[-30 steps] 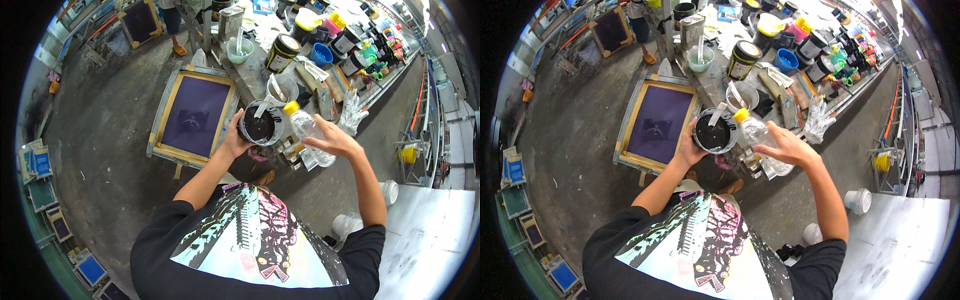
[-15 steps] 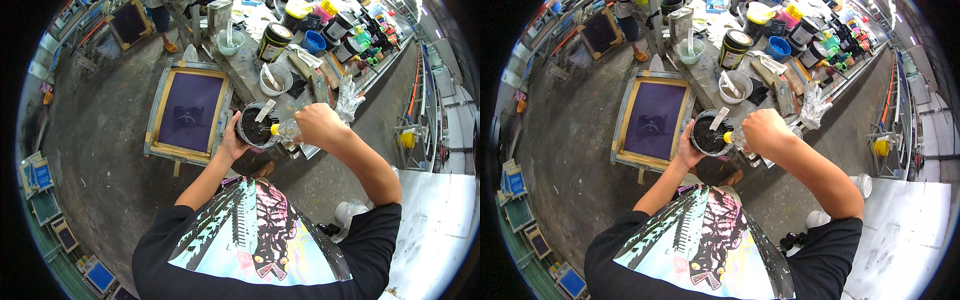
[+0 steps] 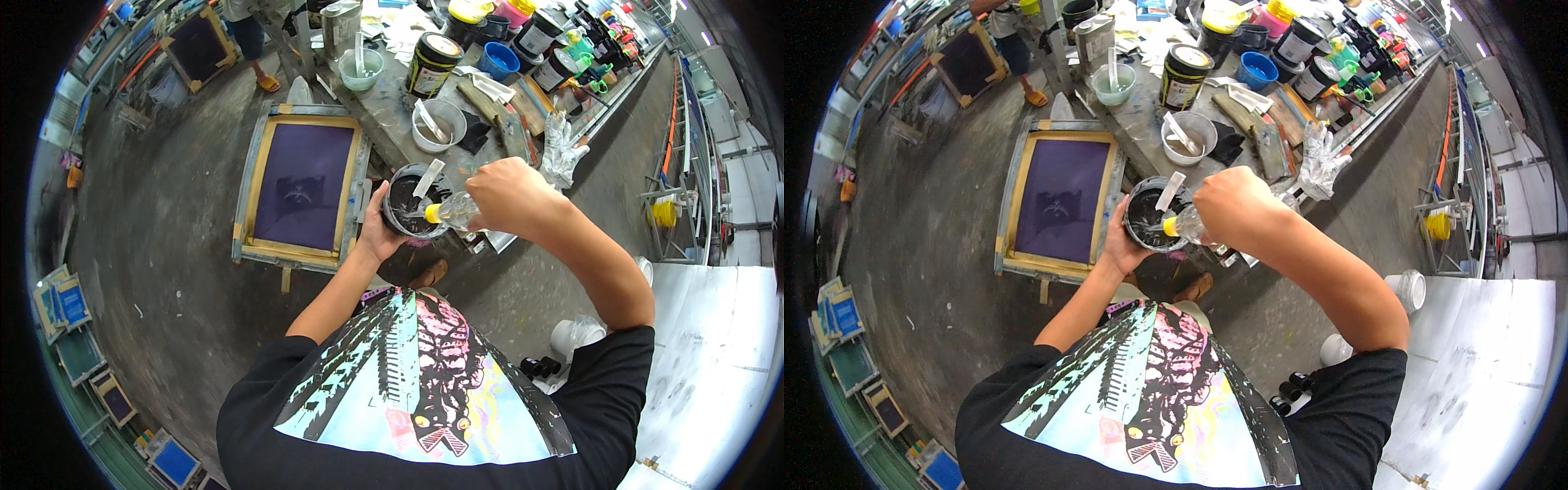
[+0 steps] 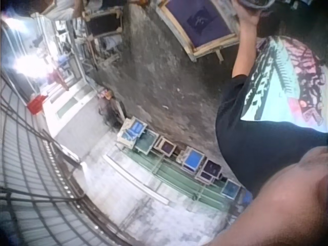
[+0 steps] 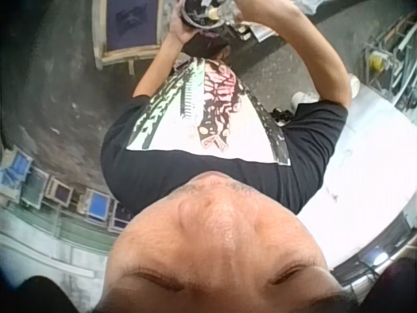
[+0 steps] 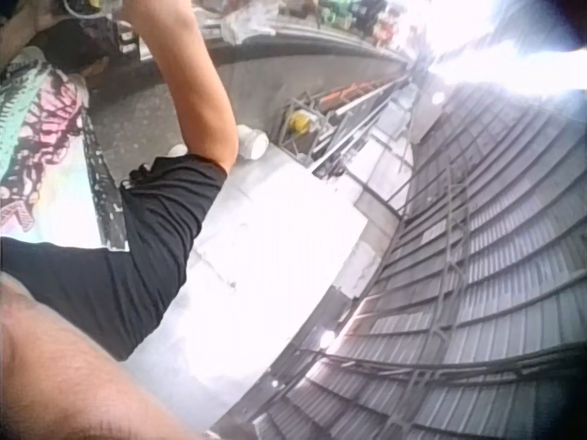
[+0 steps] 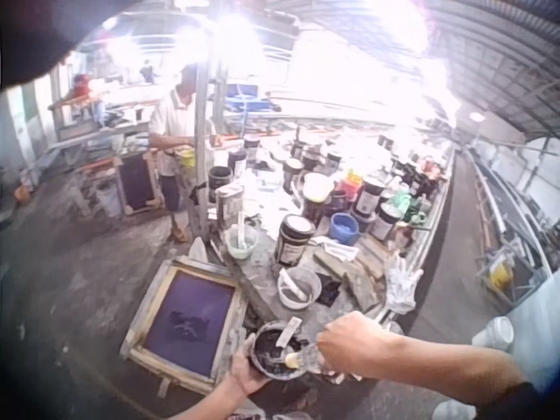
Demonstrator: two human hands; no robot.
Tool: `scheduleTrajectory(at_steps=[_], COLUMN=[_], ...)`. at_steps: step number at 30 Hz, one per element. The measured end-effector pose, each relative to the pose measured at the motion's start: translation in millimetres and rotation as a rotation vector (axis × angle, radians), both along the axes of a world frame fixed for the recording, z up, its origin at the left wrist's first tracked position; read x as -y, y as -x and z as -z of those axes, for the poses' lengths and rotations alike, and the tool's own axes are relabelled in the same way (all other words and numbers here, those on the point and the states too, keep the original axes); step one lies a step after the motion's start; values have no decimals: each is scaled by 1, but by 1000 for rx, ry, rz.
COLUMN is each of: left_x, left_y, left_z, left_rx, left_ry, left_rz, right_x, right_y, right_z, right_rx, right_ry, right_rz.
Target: The person mixes black ink in a container with a stick, then pours it onto a screen printing frame. They use a squeegee to spread the ink evenly across the screen over a garment on the conveyor.
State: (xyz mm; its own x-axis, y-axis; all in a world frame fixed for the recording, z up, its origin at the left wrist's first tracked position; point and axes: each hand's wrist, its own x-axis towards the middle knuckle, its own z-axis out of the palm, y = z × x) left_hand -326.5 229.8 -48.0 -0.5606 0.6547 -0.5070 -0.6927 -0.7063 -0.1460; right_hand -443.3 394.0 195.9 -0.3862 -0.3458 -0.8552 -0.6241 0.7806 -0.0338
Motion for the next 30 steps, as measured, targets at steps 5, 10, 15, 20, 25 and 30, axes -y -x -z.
scheduleTrajectory(at_steps=[5,10,15,20,25,30], left_x=[-5,0,2,6,20,33], left_y=[2,5,2,5,10,13], left_z=[-4,-4,-4,-1,2,15], left_rx=[12,28,39,50,39,8], left_ry=[29,22,45,41,44,58], left_rz=[-5,9,11,-10,-45,-59], right_x=[7,-7,-34,-84,-135,-168], right_y=[8,4,-5,-21,-53,-47], right_z=[-3,6,12,36,106,199], right_rx=[-38,-57,-79,-57,-170,-437], right_ry=[-39,-25,70,353,786,1221], right_rz=[-4,87,232,596,1144,1422])
